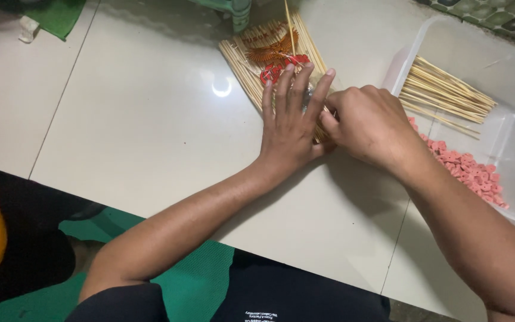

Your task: Skewering small pieces of diced meat onto wooden sticks and organizing the skewers.

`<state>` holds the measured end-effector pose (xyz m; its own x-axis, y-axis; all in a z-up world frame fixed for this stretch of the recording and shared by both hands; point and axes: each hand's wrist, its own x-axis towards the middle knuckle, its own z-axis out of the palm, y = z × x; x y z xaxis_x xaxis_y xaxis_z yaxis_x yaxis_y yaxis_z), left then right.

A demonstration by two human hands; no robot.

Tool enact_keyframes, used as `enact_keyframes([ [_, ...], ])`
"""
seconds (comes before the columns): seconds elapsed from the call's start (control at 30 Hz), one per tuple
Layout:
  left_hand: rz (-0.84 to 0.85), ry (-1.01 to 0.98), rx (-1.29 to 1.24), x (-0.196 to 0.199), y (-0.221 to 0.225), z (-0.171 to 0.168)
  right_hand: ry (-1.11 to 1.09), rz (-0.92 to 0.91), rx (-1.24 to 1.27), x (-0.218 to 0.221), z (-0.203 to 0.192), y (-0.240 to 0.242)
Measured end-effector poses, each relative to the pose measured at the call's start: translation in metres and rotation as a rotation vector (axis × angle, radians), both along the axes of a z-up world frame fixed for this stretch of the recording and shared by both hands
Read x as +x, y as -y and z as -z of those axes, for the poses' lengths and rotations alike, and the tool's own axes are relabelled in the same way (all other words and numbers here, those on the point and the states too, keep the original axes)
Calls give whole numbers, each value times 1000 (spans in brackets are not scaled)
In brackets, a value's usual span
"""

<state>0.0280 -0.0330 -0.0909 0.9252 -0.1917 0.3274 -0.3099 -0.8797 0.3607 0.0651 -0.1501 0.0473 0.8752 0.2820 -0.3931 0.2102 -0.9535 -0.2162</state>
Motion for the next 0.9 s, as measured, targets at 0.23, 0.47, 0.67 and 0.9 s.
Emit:
enact_keyframes([
  [0.23, -7, 69, -82, 0, 1, 5, 36, 30, -57, -16, 13, 15],
  [0.47, 23, 32, -183, 0, -2, 4, 105, 29, -31, -47, -1, 29],
  [0.67, -13, 43, -93, -3, -3, 2, 216, 50, -91, -77, 1, 62],
  [0.9, -21, 95, 0, -2, -4, -2, 226, 65, -109, -91, -22, 121],
])
